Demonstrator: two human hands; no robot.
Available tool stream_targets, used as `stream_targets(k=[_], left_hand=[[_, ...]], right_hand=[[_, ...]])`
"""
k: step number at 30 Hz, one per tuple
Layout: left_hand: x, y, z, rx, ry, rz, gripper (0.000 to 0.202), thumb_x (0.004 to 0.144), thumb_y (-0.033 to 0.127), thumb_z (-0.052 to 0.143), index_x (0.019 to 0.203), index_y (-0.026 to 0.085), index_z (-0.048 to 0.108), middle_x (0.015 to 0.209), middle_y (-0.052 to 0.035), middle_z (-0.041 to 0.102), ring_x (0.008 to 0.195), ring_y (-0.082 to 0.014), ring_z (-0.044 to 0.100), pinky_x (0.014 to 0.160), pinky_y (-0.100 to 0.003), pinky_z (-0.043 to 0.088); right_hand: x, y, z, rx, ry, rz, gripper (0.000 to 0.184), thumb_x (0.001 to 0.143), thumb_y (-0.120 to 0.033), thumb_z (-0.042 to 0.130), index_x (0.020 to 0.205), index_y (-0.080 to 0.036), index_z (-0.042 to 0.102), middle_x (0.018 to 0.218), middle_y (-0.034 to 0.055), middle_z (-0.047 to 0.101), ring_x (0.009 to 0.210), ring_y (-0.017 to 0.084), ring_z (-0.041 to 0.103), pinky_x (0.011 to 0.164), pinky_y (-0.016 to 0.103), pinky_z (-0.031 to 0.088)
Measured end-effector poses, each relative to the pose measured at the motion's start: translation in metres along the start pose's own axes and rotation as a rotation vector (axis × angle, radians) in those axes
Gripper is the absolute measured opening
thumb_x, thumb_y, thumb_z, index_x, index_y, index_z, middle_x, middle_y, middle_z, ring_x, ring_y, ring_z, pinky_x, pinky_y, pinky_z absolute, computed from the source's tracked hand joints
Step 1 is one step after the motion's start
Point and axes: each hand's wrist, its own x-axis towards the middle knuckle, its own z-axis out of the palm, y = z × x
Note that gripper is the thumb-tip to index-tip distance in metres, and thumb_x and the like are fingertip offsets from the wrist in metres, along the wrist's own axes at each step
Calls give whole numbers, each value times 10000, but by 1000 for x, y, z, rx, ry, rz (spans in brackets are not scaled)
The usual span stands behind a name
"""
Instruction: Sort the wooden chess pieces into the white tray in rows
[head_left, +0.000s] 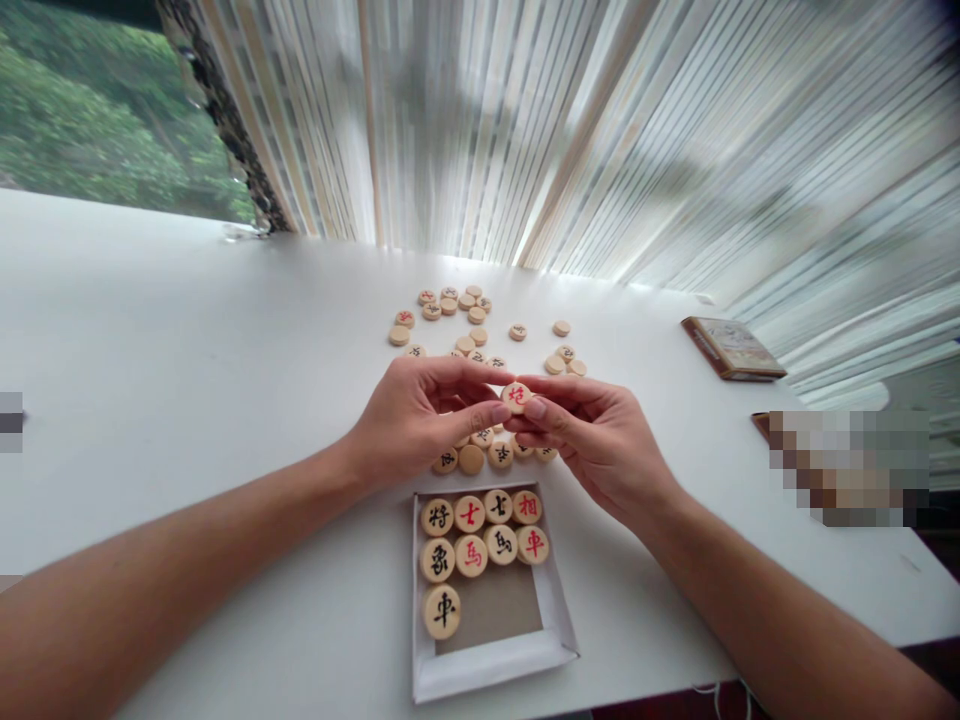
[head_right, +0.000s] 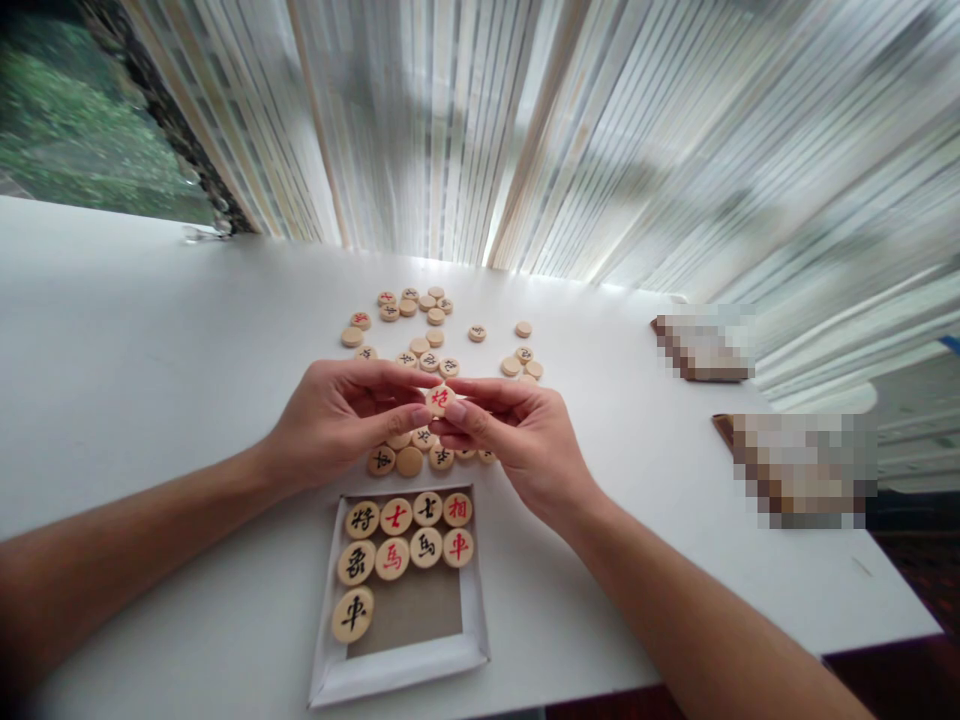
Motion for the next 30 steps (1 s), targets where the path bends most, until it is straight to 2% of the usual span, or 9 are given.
stream_targets(k=[5, 11, 16, 19, 25, 30], left_hand=[[-1, 1, -1, -12, -14, -32, 297, 807, 220, 928, 1079, 133, 844, 1017, -102, 866, 910, -235, 849, 851, -317, 724], [0, 0, -1, 10, -15, -9, 272, 800, 213, 935, 1044, 133, 845, 951, -90, 866, 849, -211, 846, 787, -269, 713], [1, -1, -2, 35, -17, 36, 190, 836, 210, 905, 1008, 144, 861, 953, -79, 864, 855, -190, 838, 789, -238, 691], [1, -1, -1, 43, -25, 61, 175, 842, 194, 898, 1008, 149, 865, 947, -77, 861, 850, -187, 833, 775, -235, 682], [0, -2, -2, 172, -23, 163, 144, 829, 174, 907, 969, 166, 875, 907, -68, 844, 830, -169, 795, 752, -233, 656], [1, -3, -3, 132, -29, 180, 135, 849, 139, 885, 976, 185, 880, 908, -46, 855, 845, -145, 804, 782, -199, 655]], right_hand=[[-1, 1, -1, -62, -10, -20, 322, 712, -313, 1014, 995, -225, 887, 880, 66, 864, 700, 190, 815, 661, 294, 714], [0, 5, -3, -123, -32, -110, 288, 738, -272, 999, 1002, -248, 890, 921, 58, 869, 719, 172, 807, 694, 280, 702], [0, 5, -2, -137, -24, -173, 314, 670, -248, 1034, 951, -246, 895, 857, 48, 863, 743, 162, 813, 706, 229, 687], [0, 5, -2, -150, -14, -199, 273, 700, -253, 1020, 944, -245, 897, 850, 47, 862, 727, 157, 815, 697, 220, 684], [0, 4, -1, -182, 16, -227, 262, 651, -244, 1045, 866, -253, 895, 849, 30, 856, 733, 150, 804, 654, 192, 656], [0, 5, -3, -181, -25, -207, 176, 770, -254, 984, 923, -256, 897, 906, 38, 858, 800, 140, 801, 725, 200, 658]])
